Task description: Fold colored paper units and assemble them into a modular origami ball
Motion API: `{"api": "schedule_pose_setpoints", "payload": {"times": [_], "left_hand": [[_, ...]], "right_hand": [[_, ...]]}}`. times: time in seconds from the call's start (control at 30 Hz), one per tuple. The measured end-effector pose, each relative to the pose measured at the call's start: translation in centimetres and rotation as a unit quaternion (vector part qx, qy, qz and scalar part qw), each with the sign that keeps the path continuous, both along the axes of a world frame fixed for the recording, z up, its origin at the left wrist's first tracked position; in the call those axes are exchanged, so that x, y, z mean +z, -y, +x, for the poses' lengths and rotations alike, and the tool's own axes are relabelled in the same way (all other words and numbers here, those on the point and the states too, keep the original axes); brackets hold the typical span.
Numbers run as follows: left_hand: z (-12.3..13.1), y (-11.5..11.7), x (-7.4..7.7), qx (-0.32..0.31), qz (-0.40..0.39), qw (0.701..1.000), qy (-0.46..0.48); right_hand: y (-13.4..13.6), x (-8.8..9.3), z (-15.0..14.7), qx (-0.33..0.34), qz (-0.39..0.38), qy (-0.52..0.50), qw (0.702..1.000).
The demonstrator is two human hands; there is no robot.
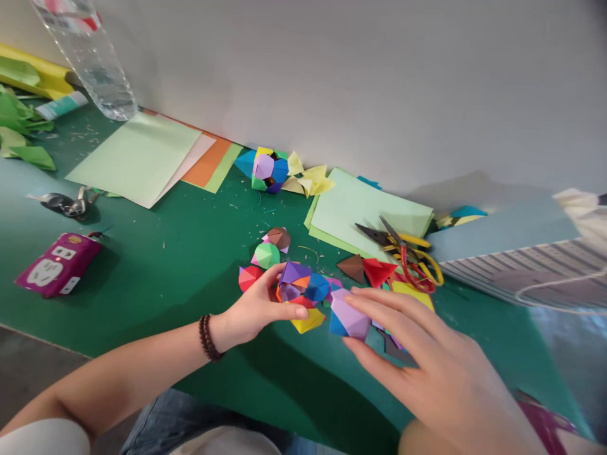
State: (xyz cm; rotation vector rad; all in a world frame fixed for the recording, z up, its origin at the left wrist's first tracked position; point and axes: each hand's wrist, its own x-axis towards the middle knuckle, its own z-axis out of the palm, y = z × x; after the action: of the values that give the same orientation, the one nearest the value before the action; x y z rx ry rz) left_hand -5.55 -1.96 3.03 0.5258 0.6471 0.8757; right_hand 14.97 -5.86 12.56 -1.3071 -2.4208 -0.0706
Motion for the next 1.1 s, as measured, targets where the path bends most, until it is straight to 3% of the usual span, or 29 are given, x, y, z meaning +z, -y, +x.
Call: {"api": "schedule_pose_setpoints", "payload": {"times": [0.13, 0.37, 0.53, 1.1], "left_hand": [[-0.1, 0.0, -0.1, 0.0, 0.055, 0.998, -0.036], [-0.7, 0.6, 0.3, -0.006, 0.176, 0.976, -0.132], [-0.8, 0.7, 0.6, 0.002, 0.243, 0.948, -0.204], [-0.9, 0.7, 0.6, -0.034, 0.251, 0.952, -0.173]], "right_hand": [[-0.2, -0.6, -0.3, 0.016, 0.011, -0.029, 0.999], [-0.3, -0.5, 0.3, 0.111, -0.082, -0.019, 0.99], [-0.6, -1.0, 0.2, 0.113, -0.093, -0.018, 0.989], [-1.1, -1.0, 0.6, 0.109, -0.099, -0.015, 0.989]]}}
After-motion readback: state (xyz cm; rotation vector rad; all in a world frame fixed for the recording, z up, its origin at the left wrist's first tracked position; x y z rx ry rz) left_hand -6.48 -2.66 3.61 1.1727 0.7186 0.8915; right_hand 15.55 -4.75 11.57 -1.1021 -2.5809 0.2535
